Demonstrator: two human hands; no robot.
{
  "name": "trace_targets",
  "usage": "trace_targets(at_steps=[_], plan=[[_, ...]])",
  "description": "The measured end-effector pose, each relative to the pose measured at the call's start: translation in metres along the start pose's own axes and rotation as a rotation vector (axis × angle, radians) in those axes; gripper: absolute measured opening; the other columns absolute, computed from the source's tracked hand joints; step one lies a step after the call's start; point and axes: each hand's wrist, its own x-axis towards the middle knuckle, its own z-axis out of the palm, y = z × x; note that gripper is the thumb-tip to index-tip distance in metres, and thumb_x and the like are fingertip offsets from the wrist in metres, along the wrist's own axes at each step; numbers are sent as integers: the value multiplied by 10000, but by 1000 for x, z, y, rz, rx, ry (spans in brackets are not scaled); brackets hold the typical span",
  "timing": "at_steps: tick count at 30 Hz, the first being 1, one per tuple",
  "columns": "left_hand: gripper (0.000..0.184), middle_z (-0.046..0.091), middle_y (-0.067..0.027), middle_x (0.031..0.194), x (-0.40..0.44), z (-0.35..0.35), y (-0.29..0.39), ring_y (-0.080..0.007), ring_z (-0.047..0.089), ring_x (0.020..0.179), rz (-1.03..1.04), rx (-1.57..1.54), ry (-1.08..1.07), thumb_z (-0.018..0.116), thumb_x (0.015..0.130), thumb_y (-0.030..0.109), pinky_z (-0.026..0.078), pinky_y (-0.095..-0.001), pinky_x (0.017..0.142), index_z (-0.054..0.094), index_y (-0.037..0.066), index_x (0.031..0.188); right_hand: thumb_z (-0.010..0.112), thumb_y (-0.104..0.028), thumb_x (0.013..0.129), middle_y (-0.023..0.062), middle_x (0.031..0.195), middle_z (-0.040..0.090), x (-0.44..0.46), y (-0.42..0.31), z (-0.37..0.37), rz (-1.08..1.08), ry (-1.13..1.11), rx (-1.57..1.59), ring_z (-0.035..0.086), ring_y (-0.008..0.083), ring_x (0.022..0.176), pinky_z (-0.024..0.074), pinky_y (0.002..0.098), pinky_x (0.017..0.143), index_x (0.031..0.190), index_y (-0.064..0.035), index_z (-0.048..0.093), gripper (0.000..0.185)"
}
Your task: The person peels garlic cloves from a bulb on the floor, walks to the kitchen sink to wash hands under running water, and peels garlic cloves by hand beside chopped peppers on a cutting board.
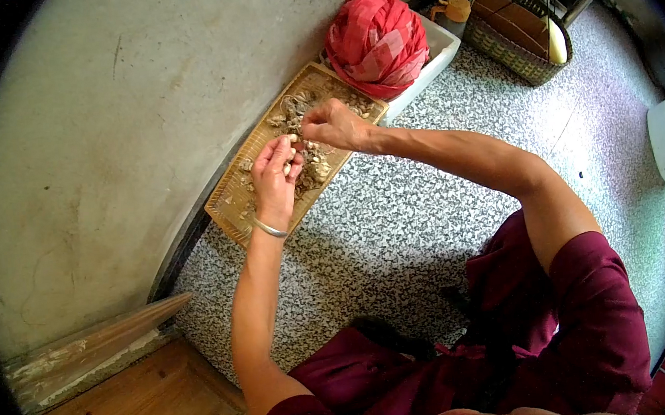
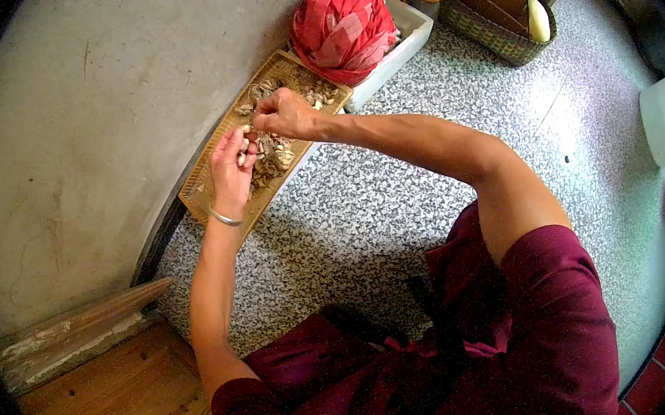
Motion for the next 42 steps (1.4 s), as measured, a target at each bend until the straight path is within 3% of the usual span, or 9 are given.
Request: trace_targets(at_steps=[6, 9, 11, 15, 18, 21, 25, 30, 42], plan=[[153, 567, -103, 806, 8, -28, -1, -125, 502, 628, -183, -261, -18, 508, 865, 173, 398, -181, 481, 532, 22, 865, 535, -119, 734, 109, 622, 590, 5, 30, -13, 107, -75, 1, 571, 175, 585, 461, 331, 555, 755, 11, 613, 153], [171, 571, -115, 826, 6, -27, 0, -146, 508, 643, -194, -260, 1, 505, 863, 189, 406, -200, 478, 525, 20, 874, 571, -131, 747, 126, 686, 619, 8, 48, -10, -536, 158, -339, 605, 189, 590, 483, 335, 562, 807, 20, 613, 168], [178, 572, -115, 831, 6, -25, 3, -148, 507, 642, -208, -262, 15, 504, 863, 198, 405, -203, 474, 524, 22, 878, 605, -145, 723, 143, 792, 637, 4, 43, -18, 64, -178, -148, 624, 209, 612, 499, 335, 586, 888, 16, 613, 231], [187, 560, -90, 792, 8, -26, 3, -141, 499, 626, -196, -298, -5, 513, 860, 217, 386, -196, 454, 523, 33, 891, 620, -177, 709, 127, 769, 642, 10, 46, -16, 157, -277, -256, 625, 193, 619, 498, 325, 586, 877, 6, 624, 248], [188, 545, -63, 759, 12, -36, -3, -120, 489, 600, -201, -259, -7, 522, 858, 222, 360, -179, 433, 526, 39, 899, 598, -203, 764, 79, 641, 618, 8, 63, -3, -704, 118, -422, 595, 157, 550, 467, 299, 507, 790, 19, 623, 225], [177, 530, -44, 719, 16, -44, -11, -99, 475, 568, -231, -213, 63, 516, 863, 211, 338, -174, 412, 530, 38, 895, 568, -356, 794, 133, 737, 645, 3, 46, -16, 151, -328, -296, 612, 269, 692, 472, 379, 620, 812, -27, 657, 341], [171, 513, -34, 669, 20, -47, -18, -85, 443, 514, -224, -220, 168, 504, 870, 204, 302, -179, 385, 526, 36, 894, 533, -432, 808, 162, 870, 634, -2, 38, -9, -230, -356, -394, 601, 326, 781, 469, 399, 694, 996, -33, 613, 448], [188, 491, -23, 613, 33, -53, -24, -76, 384, 454, -213, -199, 233, 495, 878, 237, 260, -194, 374, 507, 50, 899, 542, -289, 832, 166, 995, 584, -37, -38, -25, -96, -842, -583, 559, 275, 931, 470, 373, 769, 1151, -14, 490, 425], [267, 475, -3, 609, 50, -60, -36, -100, 429, 503, -226, -571, 239, 434, 903, 311, 318, -196, 378, 482, 106, 739, 533, -90, 700, 60, 801, 508, -186, -88, -72, -317, -564, -1008, 507, 207, 815, 403, 355, 760, 1068, -23, 502, 375]])
